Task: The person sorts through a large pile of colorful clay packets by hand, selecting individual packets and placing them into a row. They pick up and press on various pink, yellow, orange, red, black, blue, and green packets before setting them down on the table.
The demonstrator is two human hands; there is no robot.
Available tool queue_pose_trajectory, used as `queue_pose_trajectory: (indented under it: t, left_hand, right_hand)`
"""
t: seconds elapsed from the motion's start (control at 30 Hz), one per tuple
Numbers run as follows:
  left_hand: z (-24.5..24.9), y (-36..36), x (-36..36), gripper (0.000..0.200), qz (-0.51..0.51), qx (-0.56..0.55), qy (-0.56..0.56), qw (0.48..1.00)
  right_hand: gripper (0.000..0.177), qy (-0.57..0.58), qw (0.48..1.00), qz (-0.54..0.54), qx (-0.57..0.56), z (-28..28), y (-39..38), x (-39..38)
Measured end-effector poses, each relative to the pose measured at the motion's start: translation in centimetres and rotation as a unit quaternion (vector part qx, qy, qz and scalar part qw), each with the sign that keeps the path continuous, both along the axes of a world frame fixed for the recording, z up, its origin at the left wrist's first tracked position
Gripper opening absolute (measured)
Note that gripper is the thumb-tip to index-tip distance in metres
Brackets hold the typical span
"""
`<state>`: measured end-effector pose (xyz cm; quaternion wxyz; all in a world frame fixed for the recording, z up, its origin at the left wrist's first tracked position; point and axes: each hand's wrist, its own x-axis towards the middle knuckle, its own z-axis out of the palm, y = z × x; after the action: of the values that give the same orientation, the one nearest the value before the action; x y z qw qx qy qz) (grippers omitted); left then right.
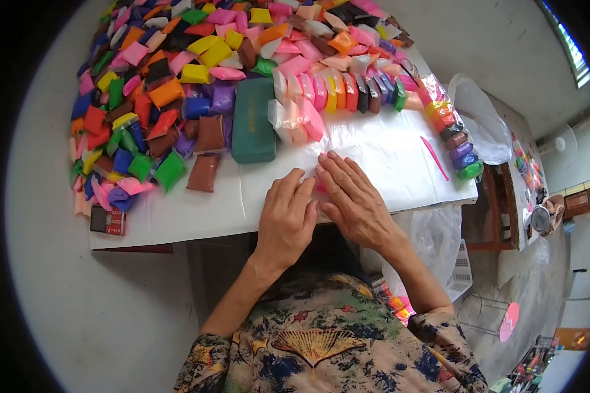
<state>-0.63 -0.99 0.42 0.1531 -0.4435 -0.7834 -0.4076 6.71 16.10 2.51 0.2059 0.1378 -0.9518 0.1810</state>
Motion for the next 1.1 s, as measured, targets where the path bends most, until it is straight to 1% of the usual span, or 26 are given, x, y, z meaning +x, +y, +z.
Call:
queue_pose_trajectory:
  t: [0.03,0.2,0.33,0.43,0.53,0.57,0.67,0.7,0.8,0.83,0.93,0.97,1.1]
  left_hand:
    - [0.0,0.1,0.0,0.039,0.004,0.005,-0.004,1.0]
    - [0.3,0.4,-0.2,0.031,0.01,0.004,-0.005,1.0]
    - [0.7,1.0,-0.4,0.022,0.012,0.001,0.007,1.0]
    - [0.5,1.3,-0.4,0.017,0.025,-0.015,0.025,0.999]
    - [0.6,1.3,-0.5,0.015,0.027,-0.026,0.032,0.999]
    - [0.6,1.3,-0.5,0.014,0.024,-0.027,0.03,0.999]
    - [0.7,1.4,-0.4,0.01,0.021,-0.01,0.052,0.998]
    - [0.7,1.4,-0.4,0.01,0.019,-0.013,0.056,0.998]
    - [0.7,1.6,-0.7,0.01,0.012,-0.024,0.078,0.997]
    - [0.7,1.6,-0.8,0.009,0.007,-0.031,0.089,0.996]
    - [0.7,1.4,-0.9,0.012,-0.003,-0.067,0.099,0.993]
    - [0.7,1.3,-0.8,0.014,-0.006,-0.082,0.098,0.992]
    - [0.2,1.5,-0.5,0.015,0.0,-0.069,0.107,0.992]
  right_hand:
    - [0.057,-0.012,1.0,0.003,0.013,-0.4,0.0,-0.1]
    - [0.056,-0.033,0.999,-0.006,0.003,-0.4,-0.3,0.1]
    - [0.055,-0.022,1.0,-0.018,0.007,-0.5,-0.7,0.1]
    - [0.054,-0.056,0.994,0.017,-0.091,0.0,0.6,0.2]
    - [0.054,0.003,0.962,-0.05,-0.27,0.0,0.6,1.5]
    - [0.045,0.061,0.962,-0.101,-0.247,-0.1,0.3,1.7]
    - [0.033,0.061,0.983,-0.164,-0.062,0.1,0.4,2.4]
    - [0.028,0.094,0.982,-0.159,-0.027,0.0,0.3,2.0]
    - [0.027,0.125,0.983,-0.137,0.01,-1.0,0.4,1.3]
    - [0.023,0.132,0.982,-0.137,0.009,-1.1,0.4,1.2]
    - [0.019,0.15,0.981,-0.125,0.012,-1.4,0.4,0.9]
    - [0.019,0.149,0.98,-0.13,0.01,-1.6,0.3,0.9]
    - [0.018,0.131,0.979,-0.159,-0.007,-1.7,-0.5,1.2]
